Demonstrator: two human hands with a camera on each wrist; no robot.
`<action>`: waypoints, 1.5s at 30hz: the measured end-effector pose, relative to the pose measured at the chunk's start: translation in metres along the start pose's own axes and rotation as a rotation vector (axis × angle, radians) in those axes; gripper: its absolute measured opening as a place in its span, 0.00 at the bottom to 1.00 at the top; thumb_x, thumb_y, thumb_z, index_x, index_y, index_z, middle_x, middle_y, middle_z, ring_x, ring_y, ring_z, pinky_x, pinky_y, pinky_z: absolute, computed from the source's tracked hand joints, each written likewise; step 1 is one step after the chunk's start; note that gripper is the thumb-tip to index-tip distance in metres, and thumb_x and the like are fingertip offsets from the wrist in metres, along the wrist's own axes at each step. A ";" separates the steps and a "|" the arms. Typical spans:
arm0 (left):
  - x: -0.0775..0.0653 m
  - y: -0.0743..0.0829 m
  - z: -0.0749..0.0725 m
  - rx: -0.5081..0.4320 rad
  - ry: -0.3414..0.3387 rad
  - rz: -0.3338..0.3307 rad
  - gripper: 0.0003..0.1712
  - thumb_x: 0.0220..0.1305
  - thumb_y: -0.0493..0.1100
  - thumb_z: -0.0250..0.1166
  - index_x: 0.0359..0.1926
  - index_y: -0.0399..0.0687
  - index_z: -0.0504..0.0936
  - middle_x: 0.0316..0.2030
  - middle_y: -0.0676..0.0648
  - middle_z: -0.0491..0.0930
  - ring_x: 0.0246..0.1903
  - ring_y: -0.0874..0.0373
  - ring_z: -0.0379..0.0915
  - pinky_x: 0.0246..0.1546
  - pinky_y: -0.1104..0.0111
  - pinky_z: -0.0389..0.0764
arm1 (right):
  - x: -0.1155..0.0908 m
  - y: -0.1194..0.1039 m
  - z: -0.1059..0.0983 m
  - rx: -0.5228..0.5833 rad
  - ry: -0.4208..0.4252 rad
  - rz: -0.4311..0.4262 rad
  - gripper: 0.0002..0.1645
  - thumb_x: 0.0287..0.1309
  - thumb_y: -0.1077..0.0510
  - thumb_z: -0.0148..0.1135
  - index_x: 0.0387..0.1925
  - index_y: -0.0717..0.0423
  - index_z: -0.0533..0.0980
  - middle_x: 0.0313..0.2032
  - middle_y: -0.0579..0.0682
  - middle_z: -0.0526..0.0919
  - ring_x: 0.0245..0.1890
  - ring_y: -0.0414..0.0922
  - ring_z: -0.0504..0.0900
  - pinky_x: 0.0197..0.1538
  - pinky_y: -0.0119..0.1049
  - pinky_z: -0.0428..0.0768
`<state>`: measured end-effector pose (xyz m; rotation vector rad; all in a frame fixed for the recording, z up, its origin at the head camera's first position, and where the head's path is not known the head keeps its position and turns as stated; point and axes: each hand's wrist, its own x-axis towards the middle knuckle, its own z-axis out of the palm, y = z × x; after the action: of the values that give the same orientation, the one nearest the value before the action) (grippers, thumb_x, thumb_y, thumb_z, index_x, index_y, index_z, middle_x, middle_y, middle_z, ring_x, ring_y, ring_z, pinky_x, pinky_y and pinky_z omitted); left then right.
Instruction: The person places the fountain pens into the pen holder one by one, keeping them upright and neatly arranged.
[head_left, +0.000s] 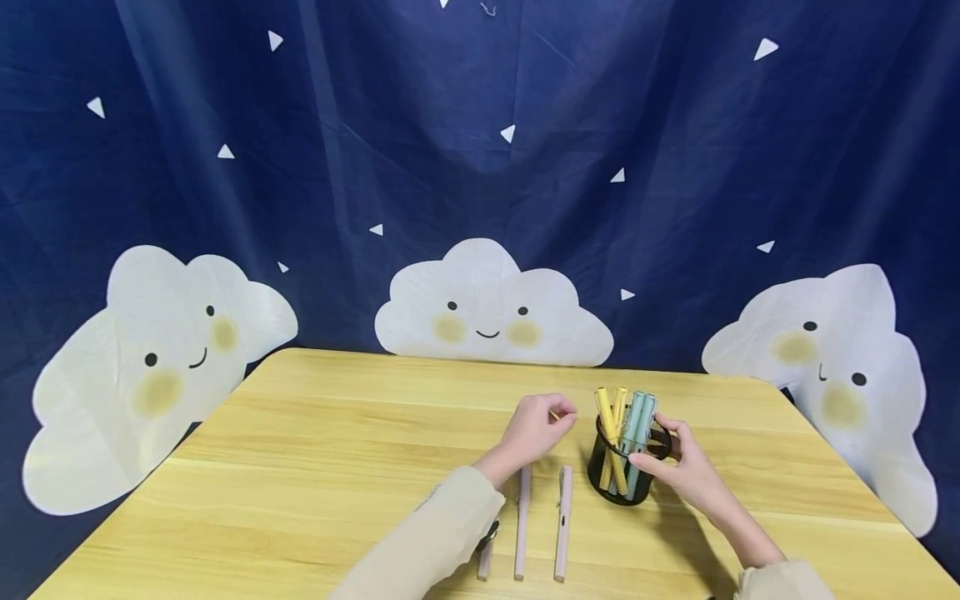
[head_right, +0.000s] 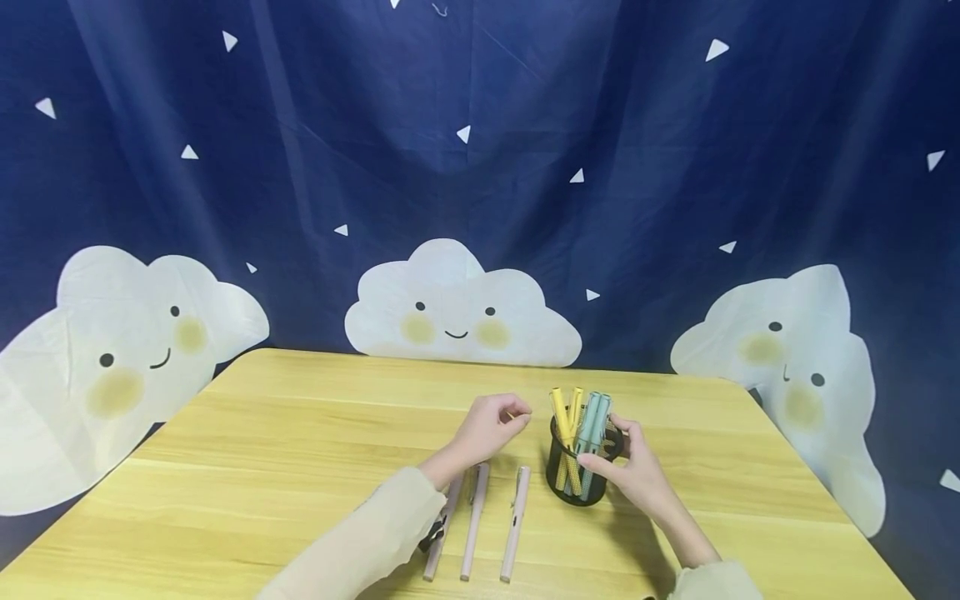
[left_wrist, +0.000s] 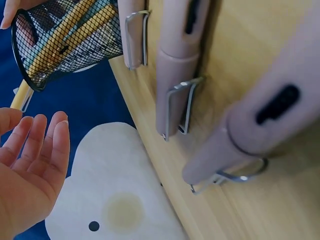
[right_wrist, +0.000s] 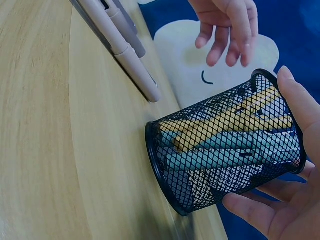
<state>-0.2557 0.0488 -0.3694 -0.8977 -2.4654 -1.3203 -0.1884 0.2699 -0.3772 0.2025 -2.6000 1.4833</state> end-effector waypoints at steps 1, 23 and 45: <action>-0.001 -0.001 -0.001 0.001 0.000 -0.001 0.06 0.57 0.38 0.60 0.34 0.40 0.81 0.27 0.53 0.79 0.23 0.68 0.70 0.27 0.80 0.72 | 0.000 0.000 0.000 -0.002 -0.001 -0.003 0.44 0.52 0.57 0.62 0.61 0.70 0.48 0.49 0.73 0.68 0.50 0.62 0.68 0.43 0.30 0.72; -0.012 -0.014 -0.012 0.003 0.037 -0.044 0.06 0.57 0.37 0.59 0.30 0.39 0.82 0.24 0.53 0.79 0.23 0.64 0.71 0.26 0.77 0.72 | 0.000 0.002 0.001 -0.006 0.005 -0.010 0.44 0.52 0.58 0.62 0.61 0.70 0.49 0.49 0.72 0.68 0.50 0.61 0.69 0.43 0.29 0.71; -0.019 -0.026 -0.023 0.001 0.023 -0.072 0.06 0.58 0.37 0.60 0.31 0.38 0.81 0.24 0.53 0.78 0.22 0.66 0.69 0.26 0.76 0.72 | 0.000 0.003 0.001 -0.010 -0.003 -0.015 0.44 0.53 0.57 0.61 0.62 0.69 0.48 0.51 0.73 0.66 0.51 0.62 0.67 0.42 0.29 0.72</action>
<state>-0.2588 0.0112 -0.3820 -0.7958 -2.5022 -1.3437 -0.1886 0.2707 -0.3801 0.2228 -2.6018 1.4666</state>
